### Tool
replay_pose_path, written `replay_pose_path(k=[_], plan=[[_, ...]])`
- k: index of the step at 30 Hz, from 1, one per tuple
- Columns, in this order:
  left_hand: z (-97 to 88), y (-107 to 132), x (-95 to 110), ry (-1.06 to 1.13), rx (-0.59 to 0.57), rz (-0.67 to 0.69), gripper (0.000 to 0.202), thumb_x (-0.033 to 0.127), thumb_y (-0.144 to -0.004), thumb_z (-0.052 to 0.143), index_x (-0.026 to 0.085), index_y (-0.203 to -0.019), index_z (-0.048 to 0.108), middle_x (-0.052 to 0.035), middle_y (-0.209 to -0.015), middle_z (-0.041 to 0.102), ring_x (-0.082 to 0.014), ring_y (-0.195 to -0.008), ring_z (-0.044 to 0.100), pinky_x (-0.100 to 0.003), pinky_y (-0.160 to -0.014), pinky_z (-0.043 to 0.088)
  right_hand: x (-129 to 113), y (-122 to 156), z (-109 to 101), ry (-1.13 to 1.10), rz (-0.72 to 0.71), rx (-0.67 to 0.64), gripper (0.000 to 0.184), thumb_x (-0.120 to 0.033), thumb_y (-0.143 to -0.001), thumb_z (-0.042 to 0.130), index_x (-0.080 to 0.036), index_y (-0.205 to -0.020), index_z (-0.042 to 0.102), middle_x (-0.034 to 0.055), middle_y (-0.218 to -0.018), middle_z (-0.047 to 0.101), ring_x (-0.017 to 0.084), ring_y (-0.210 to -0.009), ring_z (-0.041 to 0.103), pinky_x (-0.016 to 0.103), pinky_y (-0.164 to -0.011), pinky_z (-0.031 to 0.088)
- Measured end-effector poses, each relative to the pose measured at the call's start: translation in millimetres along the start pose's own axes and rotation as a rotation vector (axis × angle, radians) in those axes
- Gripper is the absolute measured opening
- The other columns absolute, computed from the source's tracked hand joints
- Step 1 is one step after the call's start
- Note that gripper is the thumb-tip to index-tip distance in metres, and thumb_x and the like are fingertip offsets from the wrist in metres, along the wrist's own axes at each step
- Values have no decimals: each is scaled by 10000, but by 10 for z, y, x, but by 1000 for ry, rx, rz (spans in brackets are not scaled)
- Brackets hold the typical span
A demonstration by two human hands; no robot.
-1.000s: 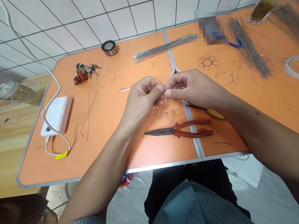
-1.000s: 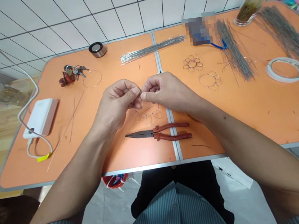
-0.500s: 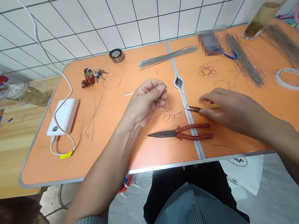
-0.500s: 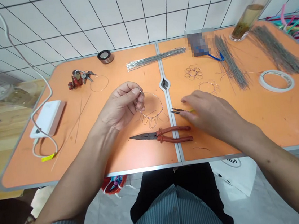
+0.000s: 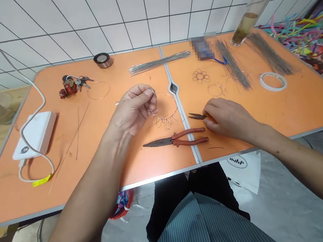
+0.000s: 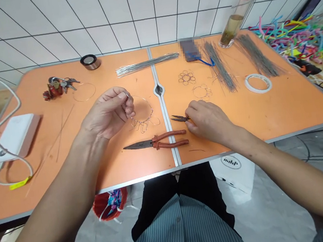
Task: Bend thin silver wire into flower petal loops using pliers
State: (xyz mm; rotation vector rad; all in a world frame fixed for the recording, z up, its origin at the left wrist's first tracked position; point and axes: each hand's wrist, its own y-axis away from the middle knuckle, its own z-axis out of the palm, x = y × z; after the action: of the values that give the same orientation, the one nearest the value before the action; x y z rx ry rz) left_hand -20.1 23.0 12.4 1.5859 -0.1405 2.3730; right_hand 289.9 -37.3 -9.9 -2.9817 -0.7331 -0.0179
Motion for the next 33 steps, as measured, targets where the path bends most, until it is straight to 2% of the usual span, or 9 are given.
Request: replay_pose_path(k=[3, 10, 13, 16, 19, 23, 26, 30, 33], plan=[[5, -1, 10, 13, 24, -18, 213, 249, -866, 880, 189, -809, 684, 11, -686, 654, -92, -552, 574, -217, -549, 536, -10, 61, -11, -51, 35, 25, 189, -294, -1065, 568, -198, -1083, 729, 149, -1132, 757, 313, -1014, 694, 429, -809, 505], [-9, 2, 21, 16, 29, -28, 244, 290, -873, 905, 199, -805, 689, 14, -692, 659, -85, -542, 579, -209, -554, 547, 108, 441, -115, -80, 176, -48, 482, -522, -1079, 606, -178, -1405, 694, 200, -1350, 730, 407, -1137, 729, 534, -887, 581], [5, 2, 27, 23, 35, -25, 246, 284, -894, 891, 196, -805, 679, 17, -690, 660, -82, -537, 582, -209, -551, 545, 15, 513, -147, -120, 191, 86, 472, -483, -1094, 596, -193, -1460, 672, 212, -1403, 710, 416, -1247, 705, 552, -978, 583], [11, -8, 31, 31, 37, -15, 232, 259, -915, 868, 192, -811, 671, 21, -693, 663, -77, -535, 576, -210, -550, 542, -248, 436, -158, -210, 102, 199, 430, -406, -1105, 598, -181, -1465, 669, 214, -1430, 707, 397, -1317, 682, 544, -1069, 564], [-3, -21, 37, 48, 28, -14, 251, 252, -890, 887, 190, -800, 661, 27, -692, 657, -73, -536, 565, -210, -552, 540, -568, 272, -107, -246, -118, 94, 393, -379, -1085, 648, -140, -1393, 691, 225, -1412, 725, 401, -1247, 710, 531, -983, 581], [-45, -36, 57, 118, -36, 15, 269, 259, -831, 925, 185, -817, 667, 29, -695, 662, -75, -545, 565, -208, -549, 539, -792, 96, -30, -205, -201, 36, 331, -432, -1056, 722, -180, -1271, 719, 187, -1253, 770, 368, -1104, 733, 496, -916, 571], [-73, -41, 80, 146, -88, 43, 276, 263, -818, 926, 183, -823, 662, 27, -704, 671, -79, -553, 576, -215, -560, 547, -687, 100, -64, -193, -182, 55, 373, -463, -1067, 704, -184, -1314, 710, 177, -1290, 772, 361, -1128, 738, 496, -933, 575], [-95, -40, 112, 177, -101, 59, 294, 277, -813, 929, 190, -844, 650, 36, -708, 661, -77, -561, 573, -212, -572, 540, -260, 225, -135, -73, 47, 109, 411, -441, -1112, 581, -153, -1386, 685, 211, -1375, 732, 400, -1226, 721, 535, -1005, 568], [-110, -40, 128, 221, -127, 72, 303, 278, -813, 928, 193, -846, 639, 41, -713, 654, -73, -562, 567, -206, -569, 532, 37, 279, -108, -9, 172, 3, 447, -486, -1085, 573, -149, -1347, 705, 223, -1392, 713, 419, -1181, 733, 551, -953, 575]])
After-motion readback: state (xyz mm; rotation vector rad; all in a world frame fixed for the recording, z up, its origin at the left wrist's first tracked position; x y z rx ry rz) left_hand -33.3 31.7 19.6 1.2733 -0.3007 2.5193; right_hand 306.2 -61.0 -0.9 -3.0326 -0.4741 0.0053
